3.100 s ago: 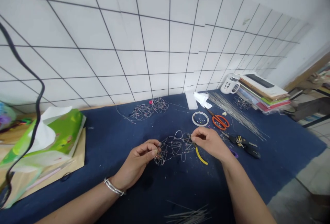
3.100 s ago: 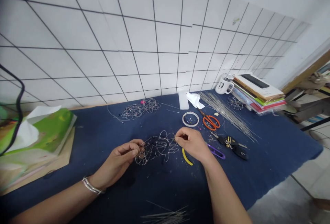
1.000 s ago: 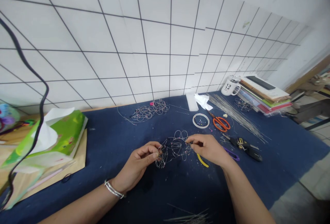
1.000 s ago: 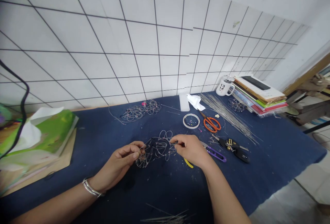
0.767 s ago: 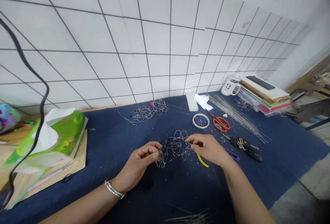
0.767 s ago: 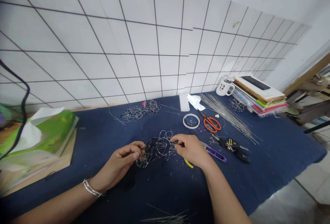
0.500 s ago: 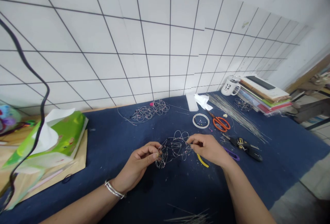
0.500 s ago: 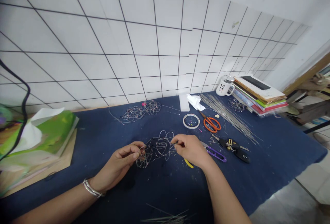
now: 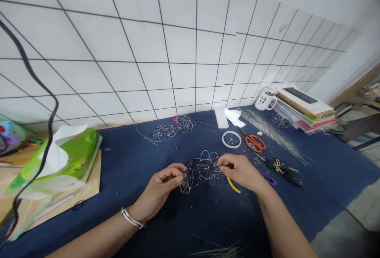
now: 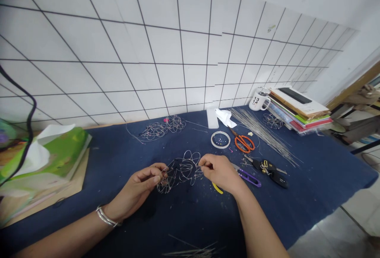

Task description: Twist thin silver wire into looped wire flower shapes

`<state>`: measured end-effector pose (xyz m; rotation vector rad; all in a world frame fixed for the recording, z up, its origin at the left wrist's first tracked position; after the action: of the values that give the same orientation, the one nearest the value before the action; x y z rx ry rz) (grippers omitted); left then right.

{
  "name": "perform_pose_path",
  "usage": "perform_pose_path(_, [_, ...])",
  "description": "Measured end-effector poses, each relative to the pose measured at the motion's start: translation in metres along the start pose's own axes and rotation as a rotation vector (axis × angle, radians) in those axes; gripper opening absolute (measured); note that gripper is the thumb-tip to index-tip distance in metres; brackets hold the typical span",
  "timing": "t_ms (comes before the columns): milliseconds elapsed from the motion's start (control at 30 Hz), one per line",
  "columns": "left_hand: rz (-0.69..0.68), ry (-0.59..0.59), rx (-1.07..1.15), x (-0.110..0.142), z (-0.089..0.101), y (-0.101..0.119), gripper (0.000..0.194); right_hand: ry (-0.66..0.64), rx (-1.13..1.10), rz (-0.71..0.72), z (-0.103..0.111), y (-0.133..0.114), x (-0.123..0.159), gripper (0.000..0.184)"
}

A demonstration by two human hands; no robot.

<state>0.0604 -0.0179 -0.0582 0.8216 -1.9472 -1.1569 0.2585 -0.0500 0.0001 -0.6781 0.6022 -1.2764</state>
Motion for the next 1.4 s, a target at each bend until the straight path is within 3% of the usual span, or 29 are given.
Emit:
perform_pose_path(833, [-0.028, -0.021, -0.054, 0.000, -0.001, 0.003, 0.009, -0.022, 0.021, -0.004, -0.003, 0.002, -0.002, 0.014])
perform_pose_path(1167, [-0.026, -0.052, -0.090, 0.001, -0.003, 0.003, 0.008, 0.216, 0.151, 0.007, 0.015, -0.002, -0.005, 0.014])
perform_pose_path(1267, [-0.029, -0.064, -0.104, 0.000, -0.005, 0.003, 0.009, 0.198, 0.137, 0.036, 0.009, -0.004, -0.007, 0.025])
perform_pose_path(1400, [-0.034, -0.073, -0.113, 0.000, -0.006, 0.003, 0.009, 0.139, 0.117, 0.056, -0.001, -0.005, -0.008, 0.024])
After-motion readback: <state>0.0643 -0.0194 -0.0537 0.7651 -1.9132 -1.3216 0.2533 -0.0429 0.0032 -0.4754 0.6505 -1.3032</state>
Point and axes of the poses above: each hand's wrist, its own x-axis away from the middle knuckle, its own z-axis out of the back of the hand, y = z × x, the point moved 9 cm from there along -x, towards the middle knuckle, and after that the axes turned 8 degrees about z, right-handed, at the moved point
